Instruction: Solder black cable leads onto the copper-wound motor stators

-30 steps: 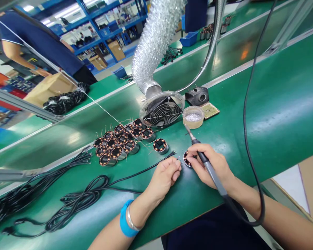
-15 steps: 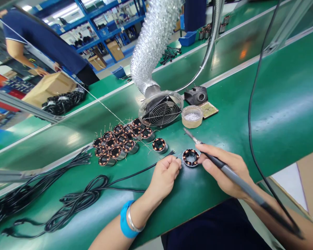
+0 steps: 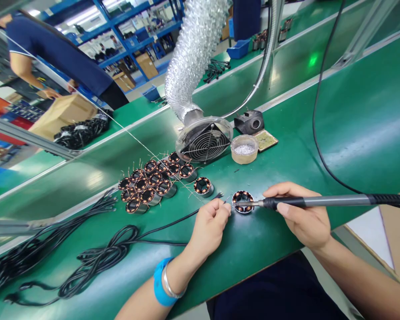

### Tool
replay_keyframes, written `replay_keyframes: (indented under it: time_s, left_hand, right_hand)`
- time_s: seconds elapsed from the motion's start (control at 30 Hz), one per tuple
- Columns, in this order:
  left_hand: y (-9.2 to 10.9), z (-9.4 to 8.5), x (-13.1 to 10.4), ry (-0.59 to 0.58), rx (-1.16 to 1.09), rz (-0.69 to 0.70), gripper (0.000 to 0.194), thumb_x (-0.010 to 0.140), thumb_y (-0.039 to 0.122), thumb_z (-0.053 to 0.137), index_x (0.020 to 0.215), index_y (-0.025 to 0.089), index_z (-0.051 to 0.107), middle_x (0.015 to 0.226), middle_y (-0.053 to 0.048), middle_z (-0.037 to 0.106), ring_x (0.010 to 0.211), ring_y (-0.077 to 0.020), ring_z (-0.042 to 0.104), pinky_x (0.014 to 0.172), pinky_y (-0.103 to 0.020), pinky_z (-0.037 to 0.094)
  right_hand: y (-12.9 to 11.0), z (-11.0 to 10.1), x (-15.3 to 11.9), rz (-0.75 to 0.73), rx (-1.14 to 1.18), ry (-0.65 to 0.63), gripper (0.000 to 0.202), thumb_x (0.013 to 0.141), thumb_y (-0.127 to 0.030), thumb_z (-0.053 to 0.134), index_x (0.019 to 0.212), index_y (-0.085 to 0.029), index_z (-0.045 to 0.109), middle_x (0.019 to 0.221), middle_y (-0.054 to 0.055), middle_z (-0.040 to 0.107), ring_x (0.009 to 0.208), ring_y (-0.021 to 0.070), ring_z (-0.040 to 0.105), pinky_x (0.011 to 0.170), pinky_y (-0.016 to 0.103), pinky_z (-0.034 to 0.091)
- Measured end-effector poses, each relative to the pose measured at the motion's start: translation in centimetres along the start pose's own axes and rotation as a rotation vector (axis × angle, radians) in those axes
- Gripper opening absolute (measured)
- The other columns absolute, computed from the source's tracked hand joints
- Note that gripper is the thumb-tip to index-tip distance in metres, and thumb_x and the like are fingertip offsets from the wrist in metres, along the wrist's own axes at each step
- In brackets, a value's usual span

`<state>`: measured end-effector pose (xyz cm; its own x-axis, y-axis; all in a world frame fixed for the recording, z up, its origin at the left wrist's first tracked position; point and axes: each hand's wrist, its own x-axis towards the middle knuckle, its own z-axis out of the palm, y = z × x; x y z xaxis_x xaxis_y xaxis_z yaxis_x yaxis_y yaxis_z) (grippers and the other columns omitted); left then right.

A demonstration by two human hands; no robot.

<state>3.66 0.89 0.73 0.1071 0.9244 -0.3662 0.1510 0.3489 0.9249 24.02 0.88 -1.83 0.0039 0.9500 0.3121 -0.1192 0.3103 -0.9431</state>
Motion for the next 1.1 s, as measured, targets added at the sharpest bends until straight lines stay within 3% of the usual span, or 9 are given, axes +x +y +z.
replay_keyframes:
  time_s: [0.23, 0.4, 0.53, 1.1]
  left_hand:
    - [0.0, 0.0, 0.1, 0.011, 0.051, 0.018, 0.037, 0.081, 0.05, 0.056, 0.062, 0.02, 0.044, 0.049, 0.008, 0.034, 0.047, -0.0075, 0.025, 0.046, -0.022, 0.02]
    - [-0.3, 0.0, 0.0, 0.003, 0.061, 0.027, 0.037, 0.082, 0.05, 0.056, 0.063, 0.02, 0.044, 0.051, 0.008, 0.034, 0.048, -0.0078, 0.026, 0.047, -0.023, 0.02]
    - [-0.5, -0.1, -0.1, -0.003, 0.065, 0.029, 0.037, 0.083, 0.049, 0.055, 0.063, 0.02, 0.043, 0.051, 0.008, 0.033, 0.049, -0.0079, 0.025, 0.047, -0.023, 0.02]
    - [-0.2, -0.2, 0.0, -0.006, 0.061, 0.014, 0.038, 0.082, 0.05, 0.057, 0.062, 0.02, 0.044, 0.05, 0.008, 0.033, 0.047, -0.0075, 0.025, 0.046, -0.023, 0.02]
  right_hand:
    - [-1.1, 0.2, 0.0, -0.067, -0.119, -0.068, 0.018, 0.084, -0.021, 0.058, 0.097, -0.024, 0.07, 0.081, 0.0, 0.067, 0.069, 0.0154, 0.059, 0.057, 0.026, 0.044]
    - [-2.8, 0.8, -0.2, -0.259, -0.318, -0.13, 0.019, 0.08, -0.016, 0.055, 0.095, -0.02, 0.067, 0.074, 0.002, 0.064, 0.058, 0.0139, 0.054, 0.052, 0.028, 0.042]
    - [-3.6, 1.2, -0.3, -0.392, -0.344, -0.156, 0.023, 0.08, -0.014, 0.052, 0.098, -0.019, 0.065, 0.073, 0.004, 0.065, 0.056, 0.0151, 0.055, 0.051, 0.029, 0.045]
    - [-3.5, 0.7, 0.1, -0.393, -0.356, -0.092, 0.022, 0.078, -0.013, 0.054, 0.096, -0.018, 0.066, 0.073, 0.002, 0.065, 0.058, 0.014, 0.055, 0.051, 0.028, 0.046]
